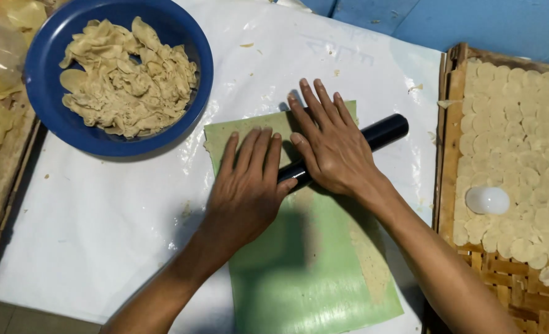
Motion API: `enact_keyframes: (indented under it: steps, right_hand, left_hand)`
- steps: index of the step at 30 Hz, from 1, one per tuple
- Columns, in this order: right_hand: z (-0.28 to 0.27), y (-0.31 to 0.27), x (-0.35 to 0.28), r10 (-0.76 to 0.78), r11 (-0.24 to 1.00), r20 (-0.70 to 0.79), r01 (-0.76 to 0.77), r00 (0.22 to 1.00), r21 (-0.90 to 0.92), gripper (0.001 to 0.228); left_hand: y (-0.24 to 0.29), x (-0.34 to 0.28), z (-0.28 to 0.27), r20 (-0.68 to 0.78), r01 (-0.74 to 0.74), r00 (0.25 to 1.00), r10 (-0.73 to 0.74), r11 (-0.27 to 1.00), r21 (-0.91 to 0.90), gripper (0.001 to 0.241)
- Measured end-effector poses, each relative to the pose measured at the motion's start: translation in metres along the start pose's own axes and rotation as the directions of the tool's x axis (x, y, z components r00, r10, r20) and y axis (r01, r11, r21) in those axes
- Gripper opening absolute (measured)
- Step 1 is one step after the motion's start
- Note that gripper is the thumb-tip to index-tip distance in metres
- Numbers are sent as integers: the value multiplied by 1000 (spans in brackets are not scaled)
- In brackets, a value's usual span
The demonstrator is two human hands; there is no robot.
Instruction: Rolling out small pieces of dough into thin crackers using a rolling pin.
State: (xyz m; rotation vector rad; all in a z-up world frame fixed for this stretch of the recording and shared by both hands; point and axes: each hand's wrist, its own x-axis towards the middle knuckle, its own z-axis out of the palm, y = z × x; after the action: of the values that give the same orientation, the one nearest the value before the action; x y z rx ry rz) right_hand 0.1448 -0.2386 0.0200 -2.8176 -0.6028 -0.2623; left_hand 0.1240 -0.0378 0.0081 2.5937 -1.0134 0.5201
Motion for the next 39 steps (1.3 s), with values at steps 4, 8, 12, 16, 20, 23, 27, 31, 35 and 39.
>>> enact_keyframes:
  steps: [4,8,12,16,20,23,27,31,35,39]
  right_hand:
    - [-4,-4,-21,34,999,41,-34,999,-12,61]
    - [-4,-5,-62,64,998,78,-63,995,-9,61]
    - [1,-8,-108,94,995,54,-93,994,-22,63]
    - [-13,-20,-135,103,994,67,-101,992,-38,67]
    - [-19,-29,-167,69,996,67,-72,995,46,74]
    - [-8,-48,-213,-50,999,113,49,992,12,88]
    - [23,-82,-259,-199,966,133,218,971,-143,57]
    - [46,-81,-264,-261,928,143,289,955,-237,54]
    - [52,-90,-257,-79,983,163,104,983,-151,42]
    - [36,-90,-209,-76,997,72,75,995,11,39]
  left_hand:
    - [29,-12,6,81,59,995,-54,997,-56,68]
    - [67,-35,12,184,102,978,-101,995,2,72]
    - [98,-57,8,228,70,972,-55,996,-60,67]
    - [107,-73,-4,236,64,971,27,927,-369,83]
    - [105,-77,-9,90,60,996,-20,885,-463,78]
    - [90,-70,-5,51,75,997,-62,954,-291,69]
    - [72,-57,-20,18,-32,999,39,961,-273,48]
    - [42,-36,-22,-31,-62,998,56,958,-280,49]
    - [3,-14,-11,-143,-95,988,59,960,-263,52]
    - [-27,-3,-2,-244,-104,970,21,938,-332,54]
